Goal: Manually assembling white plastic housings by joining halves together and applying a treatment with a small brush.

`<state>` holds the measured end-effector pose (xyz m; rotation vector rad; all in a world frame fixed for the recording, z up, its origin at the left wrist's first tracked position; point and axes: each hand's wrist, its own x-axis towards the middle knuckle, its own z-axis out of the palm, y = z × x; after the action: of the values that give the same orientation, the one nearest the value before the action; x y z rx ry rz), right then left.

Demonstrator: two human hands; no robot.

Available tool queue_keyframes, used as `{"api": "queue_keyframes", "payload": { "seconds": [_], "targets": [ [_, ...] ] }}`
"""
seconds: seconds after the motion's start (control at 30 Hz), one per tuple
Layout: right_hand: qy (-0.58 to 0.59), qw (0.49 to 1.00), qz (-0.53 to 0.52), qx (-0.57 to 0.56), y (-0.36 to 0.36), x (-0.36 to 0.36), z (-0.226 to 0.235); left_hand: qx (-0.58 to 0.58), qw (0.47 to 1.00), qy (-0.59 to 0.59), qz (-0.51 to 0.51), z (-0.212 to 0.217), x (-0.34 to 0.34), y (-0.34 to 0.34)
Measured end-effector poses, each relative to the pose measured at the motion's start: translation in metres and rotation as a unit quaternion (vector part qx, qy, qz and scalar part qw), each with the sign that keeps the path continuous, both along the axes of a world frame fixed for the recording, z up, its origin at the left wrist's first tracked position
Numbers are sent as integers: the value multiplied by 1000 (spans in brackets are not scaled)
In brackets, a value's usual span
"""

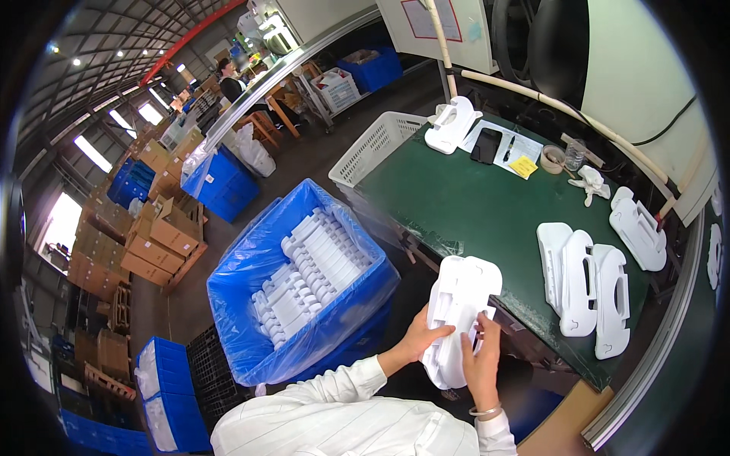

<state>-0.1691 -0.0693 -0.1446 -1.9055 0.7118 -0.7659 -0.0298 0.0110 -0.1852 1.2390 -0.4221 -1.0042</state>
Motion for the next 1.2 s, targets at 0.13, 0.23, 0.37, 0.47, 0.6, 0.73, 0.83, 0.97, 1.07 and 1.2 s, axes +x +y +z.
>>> {"api": "queue_keyframes", "payload": {
  "seconds": [0.13,0.23,0.37,0.47,0.6,0.73,0.83,0.97,1.07,1.2],
  "targets": [
    [45,999,1,-13,10,3,-7,21,999,-38,16,-4,-5,-2],
    [78,997,21,5,10,3,-9,18,999,-24,18,-9,-3,-2],
    [91,994,54,40,6,6,-8,13,1000,-12,20,-2,-2,1],
    [112,989,76,64,1,8,-10,0,999,-43,17,-2,-4,4],
    [138,984,94,67,1,11,-7,-9,996,-76,46,-6,-6,6],
    [148,980,97,86,5,20,-1,-34,996,-51,58,-11,-3,8],
    [120,987,85,68,13,25,-7,-24,996,-64,50,-11,3,13],
    [117,990,58,59,18,31,-10,-29,997,-68,37,-14,10,14],
    [119,989,58,63,20,37,-5,-4,999,-38,6,-13,11,19],
    [97,990,52,84,19,37,-6,-34,999,7,0,-9,13,17]
  ]
}}
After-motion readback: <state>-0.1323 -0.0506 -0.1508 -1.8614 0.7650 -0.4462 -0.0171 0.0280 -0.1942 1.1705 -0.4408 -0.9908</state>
